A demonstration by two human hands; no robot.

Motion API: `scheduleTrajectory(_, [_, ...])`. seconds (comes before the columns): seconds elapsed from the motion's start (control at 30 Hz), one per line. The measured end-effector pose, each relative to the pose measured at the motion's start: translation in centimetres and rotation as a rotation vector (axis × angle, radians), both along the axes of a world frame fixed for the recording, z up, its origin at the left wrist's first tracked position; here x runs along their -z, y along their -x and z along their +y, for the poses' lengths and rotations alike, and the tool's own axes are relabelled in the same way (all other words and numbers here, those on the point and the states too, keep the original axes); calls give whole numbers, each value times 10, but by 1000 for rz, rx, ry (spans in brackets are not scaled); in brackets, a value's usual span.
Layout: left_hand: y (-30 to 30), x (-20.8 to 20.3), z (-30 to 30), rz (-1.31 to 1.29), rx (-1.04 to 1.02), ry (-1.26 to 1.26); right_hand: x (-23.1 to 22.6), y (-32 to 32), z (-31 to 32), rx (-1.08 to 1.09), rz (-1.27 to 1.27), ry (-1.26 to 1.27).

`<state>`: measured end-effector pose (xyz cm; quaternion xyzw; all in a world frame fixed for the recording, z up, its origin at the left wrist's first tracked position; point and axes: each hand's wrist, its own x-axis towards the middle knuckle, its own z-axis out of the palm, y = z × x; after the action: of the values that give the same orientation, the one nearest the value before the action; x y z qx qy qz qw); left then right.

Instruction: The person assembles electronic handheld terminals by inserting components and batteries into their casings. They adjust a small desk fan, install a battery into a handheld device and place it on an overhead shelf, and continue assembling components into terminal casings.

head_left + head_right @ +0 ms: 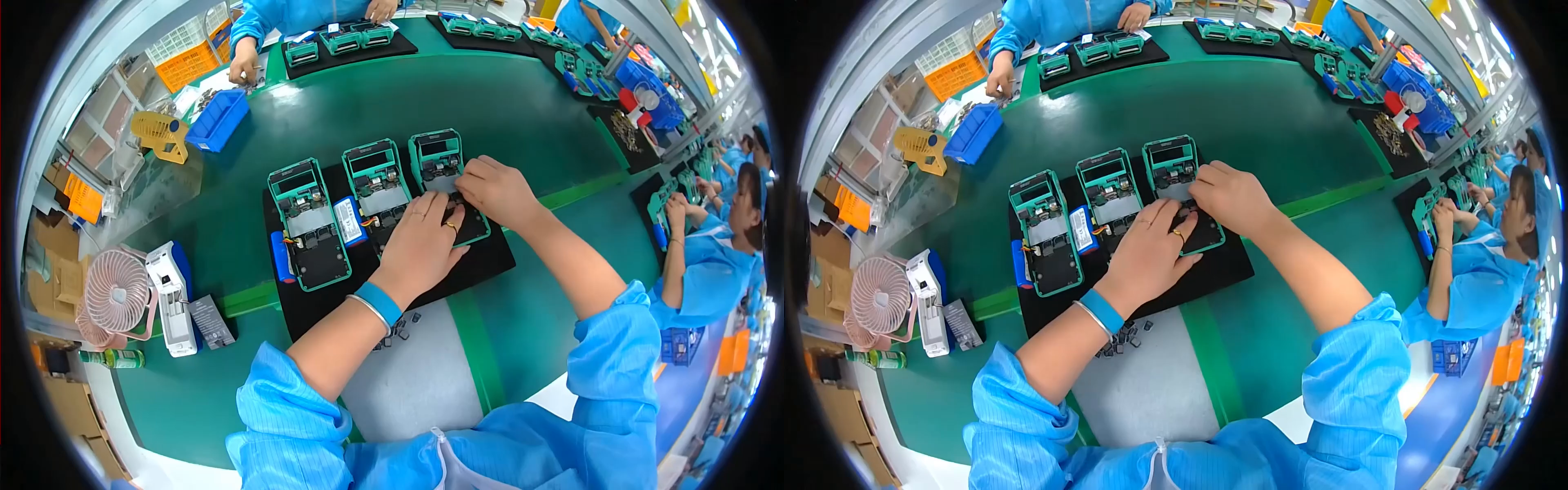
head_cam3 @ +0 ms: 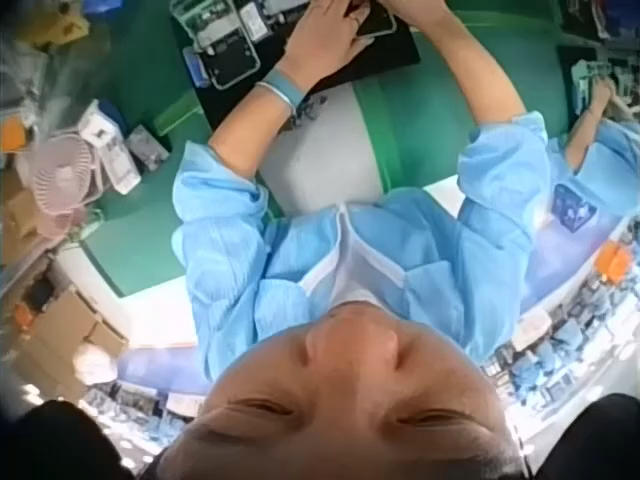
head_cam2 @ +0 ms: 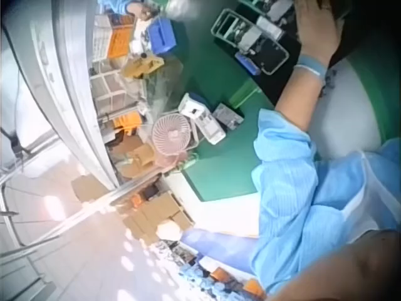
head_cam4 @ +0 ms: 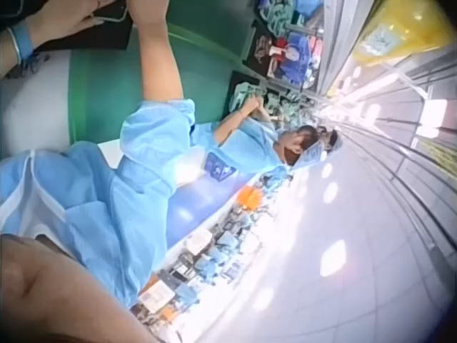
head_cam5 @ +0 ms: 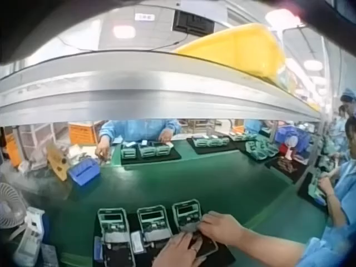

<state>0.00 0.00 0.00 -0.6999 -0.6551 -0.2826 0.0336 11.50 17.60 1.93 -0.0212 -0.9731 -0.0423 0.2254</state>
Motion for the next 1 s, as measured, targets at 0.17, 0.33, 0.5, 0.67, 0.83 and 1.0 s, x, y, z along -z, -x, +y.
scheduleTrajectory(0.17, [10, -2, 3, 13, 13, -29, 0, 20, 4, -22, 51, -71])
scheduleTrajectory(0.33, [10, 1, 1, -21, 7, -9, 3, 25, 6, -47, -56, -172])
scheduleTrajectory(0.5, [10, 3, 1, -32, 0, -20, -2, 23, 2, -64, -129, -283])
scheduleTrajectory(0.67, [10, 4, 1, -11, 5, -51, -6, 25, -4, -15, -156, -327])
scheduleTrajectory(0.83, [11, 4, 2, -29, 10, -40, -6, 32, 1, 9, -171, -318])
scheduleTrajectory(1.0, [11, 6, 2, -14, 24, -9, -21, 39, 1, 67, -155, -197])
